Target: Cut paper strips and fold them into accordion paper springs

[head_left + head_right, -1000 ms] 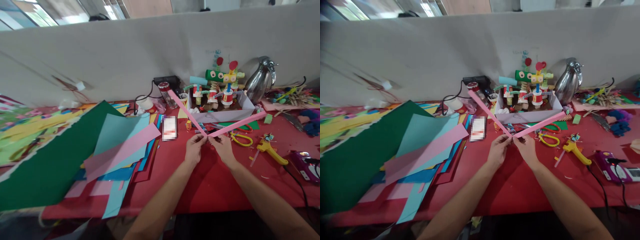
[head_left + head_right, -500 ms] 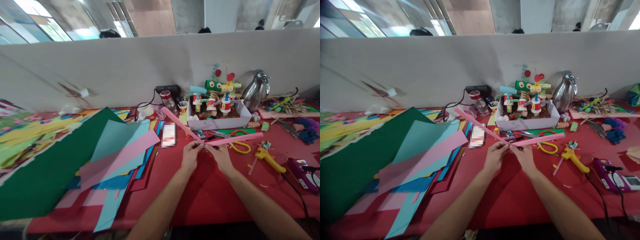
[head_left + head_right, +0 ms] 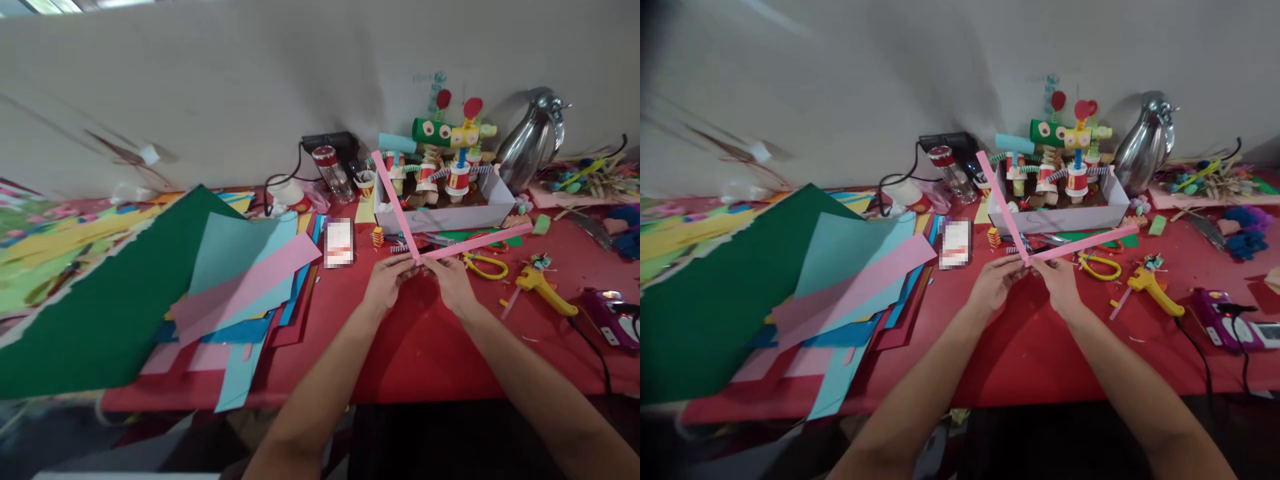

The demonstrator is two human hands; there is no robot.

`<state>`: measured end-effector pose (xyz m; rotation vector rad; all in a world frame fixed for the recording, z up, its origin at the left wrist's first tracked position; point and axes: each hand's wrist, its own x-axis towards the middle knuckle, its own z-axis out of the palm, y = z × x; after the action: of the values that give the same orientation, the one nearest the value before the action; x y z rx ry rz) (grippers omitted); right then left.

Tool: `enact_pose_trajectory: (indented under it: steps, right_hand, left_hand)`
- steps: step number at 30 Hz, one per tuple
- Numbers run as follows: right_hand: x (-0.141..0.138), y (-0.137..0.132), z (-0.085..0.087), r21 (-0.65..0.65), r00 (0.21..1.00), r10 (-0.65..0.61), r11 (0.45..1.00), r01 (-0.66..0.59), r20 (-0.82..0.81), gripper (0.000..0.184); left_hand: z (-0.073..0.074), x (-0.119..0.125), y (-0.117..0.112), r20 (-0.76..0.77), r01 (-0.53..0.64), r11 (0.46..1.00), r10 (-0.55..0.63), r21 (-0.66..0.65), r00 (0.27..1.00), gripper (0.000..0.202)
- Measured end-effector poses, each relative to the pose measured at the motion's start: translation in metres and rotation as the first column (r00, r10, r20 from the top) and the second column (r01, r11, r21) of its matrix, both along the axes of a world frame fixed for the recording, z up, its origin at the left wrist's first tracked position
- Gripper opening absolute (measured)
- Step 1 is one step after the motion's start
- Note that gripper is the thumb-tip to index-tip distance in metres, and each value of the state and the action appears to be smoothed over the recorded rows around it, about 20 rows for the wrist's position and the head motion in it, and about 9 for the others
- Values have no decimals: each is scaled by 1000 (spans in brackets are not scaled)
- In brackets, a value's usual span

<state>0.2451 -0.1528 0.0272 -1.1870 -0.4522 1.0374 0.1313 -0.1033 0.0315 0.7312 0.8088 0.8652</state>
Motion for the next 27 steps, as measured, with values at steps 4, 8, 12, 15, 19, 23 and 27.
enact_pose_trajectory:
  steps: [4, 8, 12, 15, 19, 23, 27]
  right_hand:
    - [1, 0, 1, -31, 999, 12, 999, -13, -48, 21]
    - [1, 0, 1, -41, 996, 27, 999, -30, -83, 22]
    - [1, 0, -1, -33, 997, 42, 998, -44, -72, 22]
    - [2, 1, -3, -40, 997, 39, 998, -42, -60, 23]
    - [5, 0, -3, -46, 995, 74, 996, -77, -72, 24]
    - [6, -1, -1, -25, 990, 115, 993, -117, -77, 25]
    - [5, -2, 2, -15, 982, 143, 989, -146, -121, 25]
  left_hand:
    - [-2, 0, 1, -13, -12, 1000, 12, -9, 1000, 22]
    - [-3, 0, 0, -18, -7, 1000, 7, 3, 1000, 25]
    - [-4, 0, 1, -3, -13, 1000, 13, 9, 1000, 26]
    - [-5, -1, 1, -7, -23, 1000, 23, 11, 1000, 25]
    - [-6, -1, 1, -23, -8, 999, 9, 47, 1000, 25]
    - [-4, 0, 0, -12, 6, 991, -5, 132, 1000, 21]
    - [-4, 0, -2, -22, -12, 985, 16, 174, 1000, 18]
